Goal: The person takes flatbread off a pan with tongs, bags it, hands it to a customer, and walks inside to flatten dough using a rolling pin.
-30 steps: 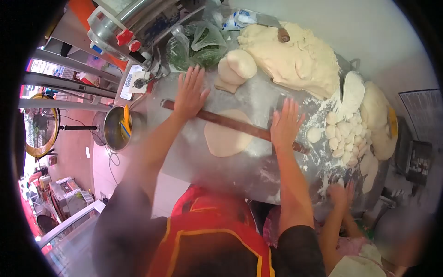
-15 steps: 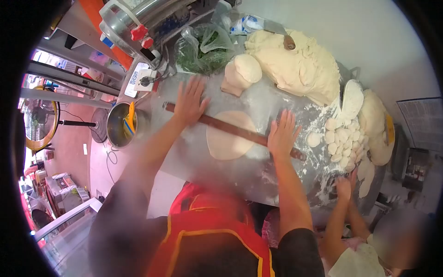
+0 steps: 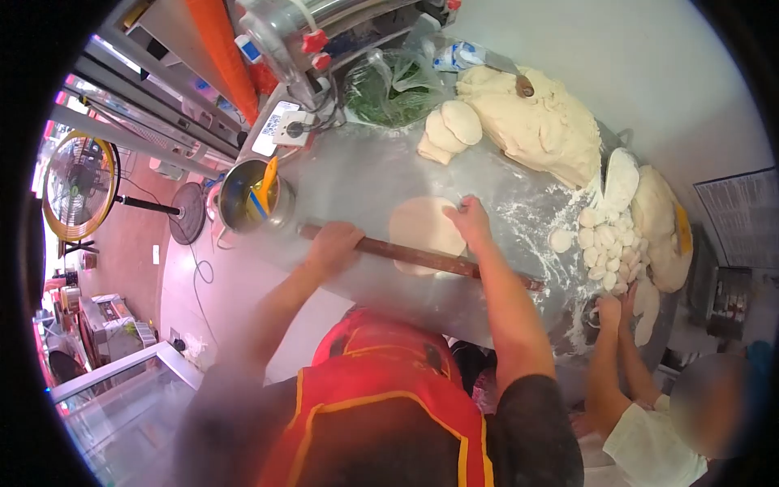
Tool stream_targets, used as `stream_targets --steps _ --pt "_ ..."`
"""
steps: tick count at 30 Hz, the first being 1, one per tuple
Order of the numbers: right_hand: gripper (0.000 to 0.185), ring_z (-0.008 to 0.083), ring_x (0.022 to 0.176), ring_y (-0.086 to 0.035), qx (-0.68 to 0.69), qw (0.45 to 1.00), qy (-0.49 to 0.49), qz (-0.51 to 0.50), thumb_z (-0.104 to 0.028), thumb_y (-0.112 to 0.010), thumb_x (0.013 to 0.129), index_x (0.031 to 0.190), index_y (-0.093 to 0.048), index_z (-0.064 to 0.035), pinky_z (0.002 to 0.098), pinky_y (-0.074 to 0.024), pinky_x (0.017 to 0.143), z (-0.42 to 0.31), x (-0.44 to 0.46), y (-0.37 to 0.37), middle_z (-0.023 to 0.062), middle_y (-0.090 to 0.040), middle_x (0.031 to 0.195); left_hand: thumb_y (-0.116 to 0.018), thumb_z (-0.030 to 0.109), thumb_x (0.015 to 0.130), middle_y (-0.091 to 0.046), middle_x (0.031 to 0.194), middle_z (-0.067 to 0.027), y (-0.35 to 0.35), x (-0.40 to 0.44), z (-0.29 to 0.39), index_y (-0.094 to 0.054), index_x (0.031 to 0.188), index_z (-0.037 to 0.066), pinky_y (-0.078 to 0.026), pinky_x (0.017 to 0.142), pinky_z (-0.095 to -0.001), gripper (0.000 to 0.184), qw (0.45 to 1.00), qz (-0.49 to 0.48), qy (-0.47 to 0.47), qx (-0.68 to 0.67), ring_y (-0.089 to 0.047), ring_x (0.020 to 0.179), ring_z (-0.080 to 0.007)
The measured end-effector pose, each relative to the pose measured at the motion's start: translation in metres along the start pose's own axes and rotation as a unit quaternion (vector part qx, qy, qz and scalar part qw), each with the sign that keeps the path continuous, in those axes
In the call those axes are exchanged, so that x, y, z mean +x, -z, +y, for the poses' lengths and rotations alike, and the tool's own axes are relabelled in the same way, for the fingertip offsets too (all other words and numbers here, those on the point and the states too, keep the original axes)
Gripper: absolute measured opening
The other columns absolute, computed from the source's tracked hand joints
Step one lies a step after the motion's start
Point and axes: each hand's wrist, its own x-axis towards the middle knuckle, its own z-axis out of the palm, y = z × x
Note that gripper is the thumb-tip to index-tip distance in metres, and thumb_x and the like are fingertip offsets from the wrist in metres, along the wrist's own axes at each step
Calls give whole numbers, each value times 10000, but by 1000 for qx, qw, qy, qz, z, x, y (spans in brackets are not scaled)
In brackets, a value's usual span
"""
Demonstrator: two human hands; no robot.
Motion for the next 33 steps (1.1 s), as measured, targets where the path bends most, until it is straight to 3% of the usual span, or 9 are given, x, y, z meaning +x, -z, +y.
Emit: stream_targets --steps 2,4,6,9,11,15,19,22,33 --pt "481 333 976 -626 -188 969 34 -155 -322 -765 703 1035 -647 6 399 -502 838 -29 29 -12 201 -646 1050 -632 87 686 -554 806 -90 11 -9 15 -560 873 79 -449 745 -435 201 1000 7 8 1 -567 816 -301" --pt "444 288 908 -659 -291 917 202 -183 -329 -769 679 1014 -701 -46 378 -534 749 -41 29 -51 158 -668 1024 -626 86 689 -563 815 -92 17 -30 37 -566 884 79 -457 742 -431 204 999 -6 40 3 -576 827 -301" --pt "440 304 925 -658 -386 782 448 -197 -314 -760 670 1043 -698 -89 390 -541 749 -31 43 -106 143 -672 1048 -614 91 698 -560 813 -91 18 -42 51 -562 879 80 -457 737 -425 189 998 -23 56 -12 -574 826 -299" --pt "417 316 915 -663 -287 865 391 -125 -299 -748 699 1022 -692 -42 383 -539 755 -37 32 -121 170 -672 1051 -592 94 715 -556 822 -83 19 -50 62 -559 875 87 -456 755 -410 164 997 -24 64 -20 -574 840 -290" --pt "400 289 856 -673 -187 961 170 -114 -271 -745 733 1021 -673 -1 369 -530 742 -40 21 -72 172 -684 985 -584 89 718 -558 832 -80 20 -48 62 -562 881 90 -454 772 -404 164 998 -24 62 -5 -575 850 -287" --pt "332 344 755 -636 -91 986 11 -139 -285 -711 792 912 -641 16 414 -496 663 43 -51 10 192 -642 793 -582 80 717 -557 848 -78 12 -34 51 -567 904 91 -434 863 -429 189 999 9 35 1 -565 874 -284" --pt "352 344 1054 -588 -294 906 265 151 -235 -601 898 1175 -588 -18 474 -415 933 100 -159 37 170 -614 1176 -609 156 782 -594 1100 -96 -13 -32 42 -577 1115 67 -349 1033 -486 346 997 34 57 26 -538 1094 -290" --pt "489 347 1291 -433 -389 875 181 222 -211 -546 917 1367 -455 -41 567 -244 1085 127 -175 17 162 -468 1407 -615 358 874 -428 1459 -110 -25 -12 38 -432 1392 47 -229 1129 -529 632 993 -1 113 31 -351 1379 -292" --pt "554 335 1431 -240 -415 837 142 327 -282 -426 986 1477 -306 -56 585 -130 1142 49 5 90 147 -286 1543 -474 460 946 -243 1562 -135 -47 225 -17 -268 1501 110 -133 1165 -525 688 990 100 -3 104 -168 1460 -304"
